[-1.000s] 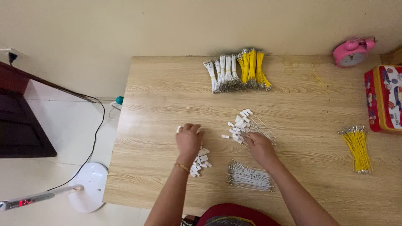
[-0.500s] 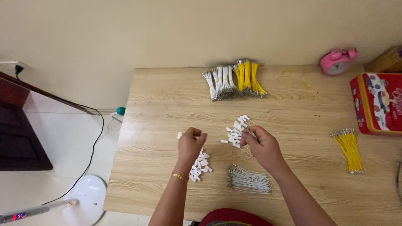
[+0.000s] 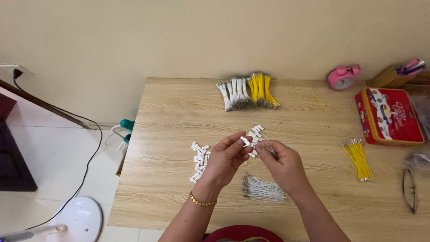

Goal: Assembling small white plastic components onto thin silver wires at a desk.

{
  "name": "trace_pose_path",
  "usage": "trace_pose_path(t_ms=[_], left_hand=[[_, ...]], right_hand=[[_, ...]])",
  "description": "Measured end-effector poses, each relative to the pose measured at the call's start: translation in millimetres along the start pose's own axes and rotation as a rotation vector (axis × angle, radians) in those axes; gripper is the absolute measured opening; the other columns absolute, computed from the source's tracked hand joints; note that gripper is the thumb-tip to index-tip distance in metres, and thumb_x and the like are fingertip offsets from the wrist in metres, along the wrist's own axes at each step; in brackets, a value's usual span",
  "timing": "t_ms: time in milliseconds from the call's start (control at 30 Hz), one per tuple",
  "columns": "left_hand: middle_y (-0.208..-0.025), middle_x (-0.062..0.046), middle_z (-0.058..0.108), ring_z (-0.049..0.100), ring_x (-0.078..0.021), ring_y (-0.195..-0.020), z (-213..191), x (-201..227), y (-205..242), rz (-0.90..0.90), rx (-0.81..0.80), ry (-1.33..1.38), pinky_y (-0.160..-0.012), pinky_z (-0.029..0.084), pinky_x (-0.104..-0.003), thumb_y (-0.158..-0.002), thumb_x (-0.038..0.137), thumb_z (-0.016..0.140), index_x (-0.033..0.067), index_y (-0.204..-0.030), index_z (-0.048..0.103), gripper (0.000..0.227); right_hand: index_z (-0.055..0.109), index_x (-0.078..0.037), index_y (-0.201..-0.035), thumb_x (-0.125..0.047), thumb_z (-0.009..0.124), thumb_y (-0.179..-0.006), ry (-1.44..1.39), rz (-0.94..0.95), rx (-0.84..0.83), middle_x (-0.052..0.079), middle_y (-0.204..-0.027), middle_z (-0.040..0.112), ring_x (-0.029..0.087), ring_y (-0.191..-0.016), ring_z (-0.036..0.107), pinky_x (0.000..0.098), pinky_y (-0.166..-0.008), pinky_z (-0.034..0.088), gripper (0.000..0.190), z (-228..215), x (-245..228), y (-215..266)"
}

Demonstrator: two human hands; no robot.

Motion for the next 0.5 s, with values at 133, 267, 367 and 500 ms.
trace_pose_path(t_ms=[133,267,367,500], left_hand=[[-0.114,-0.015,0.077,0.078,-0.0224,-0.087,-6.6,-1.1,4.7,-0.03,-0.028,0.076,-0.071,0.065,-0.029,-0.099,0.01,0.066,0.0041,-0.126,0.066,0.028],[-0.107,-0.012,0.078,0.078,-0.0218,-0.086,-16.1,-0.7,12.7,-0.068,-0.025,0.086,-0.071,0.064,-0.029,-0.098,0.015,0.069,0.0073,-0.12,0.067,0.023],[-0.1,-0.013,0.078,0.078,-0.0242,-0.084,-20.7,1.4,21.6,-0.085,-0.008,0.105,-0.07,0.065,-0.031,-0.097,0.016,0.072,0.0069,-0.115,0.068,0.021],[-0.098,-0.013,0.078,0.079,-0.0251,-0.085,-21.6,2.1,28.7,-0.096,-0.011,0.102,-0.07,0.065,-0.032,-0.096,0.018,0.074,0.0093,-0.112,0.066,0.02]], right_hand=[[0.079,-0.005,-0.105,-0.009,0.075,-0.091,0.132,-0.029,0.032,0.014,-0.073,0.073,0.013,-0.072,0.058,0.0341,-0.07,0.059,0.015,2.2,-23.1,15.0],[0.079,-0.006,-0.101,-0.009,0.073,-0.091,0.231,-0.098,0.084,0.017,-0.07,0.072,0.016,-0.067,0.063,0.0351,-0.065,0.059,0.013,11.7,-41.7,26.5],[0.079,-0.008,-0.099,-0.01,0.076,-0.089,0.306,-0.164,0.125,0.017,-0.071,0.071,0.018,-0.063,0.066,0.0356,-0.062,0.059,0.011,20.7,-46.2,33.3],[0.079,-0.011,-0.096,-0.013,0.077,-0.088,0.421,-0.243,0.122,0.015,-0.069,0.068,0.022,-0.06,0.068,0.0362,-0.057,0.057,0.009,32.1,-54.6,38.8]])
Point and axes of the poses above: each hand's wrist, its own y-axis away from the middle knuckle, its own z-axis out of the palm, x = y × z, the point moved 9 cm from there along -y, towards the middle knuckle
